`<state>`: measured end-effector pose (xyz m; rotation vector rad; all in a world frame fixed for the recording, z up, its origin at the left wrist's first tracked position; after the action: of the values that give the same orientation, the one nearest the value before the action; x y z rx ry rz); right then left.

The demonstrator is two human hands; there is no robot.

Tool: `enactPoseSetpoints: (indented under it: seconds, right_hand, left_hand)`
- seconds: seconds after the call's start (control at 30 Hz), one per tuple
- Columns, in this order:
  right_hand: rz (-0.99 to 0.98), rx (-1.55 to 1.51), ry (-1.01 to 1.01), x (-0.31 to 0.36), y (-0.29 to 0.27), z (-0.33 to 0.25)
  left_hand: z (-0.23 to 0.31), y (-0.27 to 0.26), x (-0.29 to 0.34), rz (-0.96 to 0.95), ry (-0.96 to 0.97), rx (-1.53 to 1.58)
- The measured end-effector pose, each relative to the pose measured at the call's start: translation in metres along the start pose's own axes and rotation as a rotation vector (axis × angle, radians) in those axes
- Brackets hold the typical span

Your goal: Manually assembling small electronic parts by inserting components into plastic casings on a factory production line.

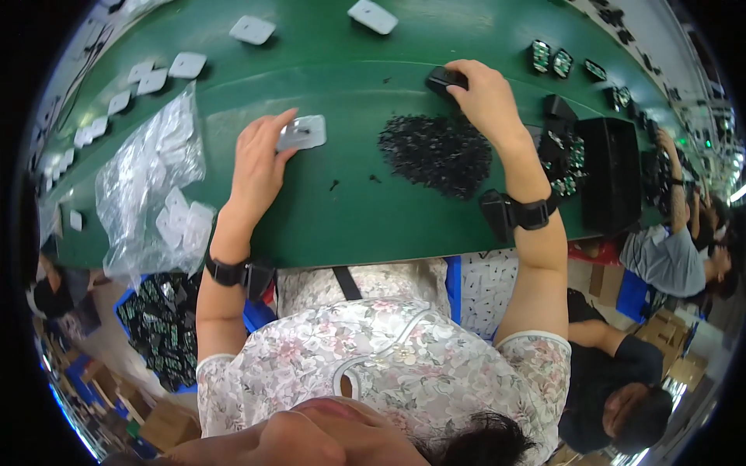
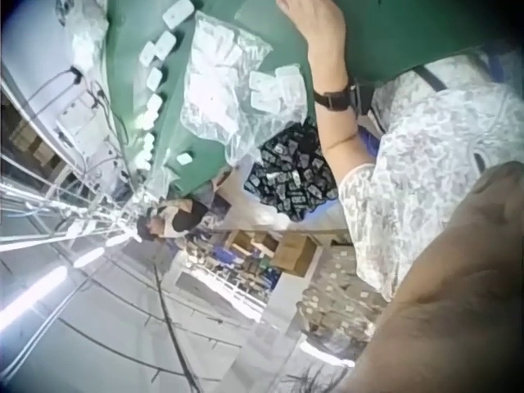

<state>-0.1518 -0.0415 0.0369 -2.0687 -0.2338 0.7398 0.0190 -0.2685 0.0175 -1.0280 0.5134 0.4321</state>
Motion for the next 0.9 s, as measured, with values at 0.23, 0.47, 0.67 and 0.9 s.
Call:
enactPoseSetpoints:
  seconds: [0.23, 0.47, 0.67, 0.9]
  right_hand:
    - [0.029, -0.424, -0.343, 0.016, 0.027, -0.15]
    - [-0.12, -0.329, -0.471, 0.029, 0.08, -0.183]
    - [-0.078, -0.274, -0.541, 0.035, 0.078, -0.183]
    - [0.138, -0.101, -0.713, 0.055, 0.071, -0.194]
  left_hand:
    - [-0.017, -0.014, 0.008, 0.12, -0.149, 0.225]
    - [-0.021, -0.019, 0.016, 0.087, -0.161, 0.243]
    - [-0.015, -0.008, 0.021, -0.011, -0.032, 0.055]
    - [-0.003, -0.01, 0.024, -0.019, 0.035, -0.105]
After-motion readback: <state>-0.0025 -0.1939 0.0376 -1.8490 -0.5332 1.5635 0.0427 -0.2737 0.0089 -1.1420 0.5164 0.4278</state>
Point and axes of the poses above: each hand's wrist, its own x-axis away from the middle knuckle, its own y-axis out of the palm, z = x × y, the point moved 10 cm from there along -x, towards the middle knuckle, and after that the axes turned 15 degrees about z, right-handed, at the moved point
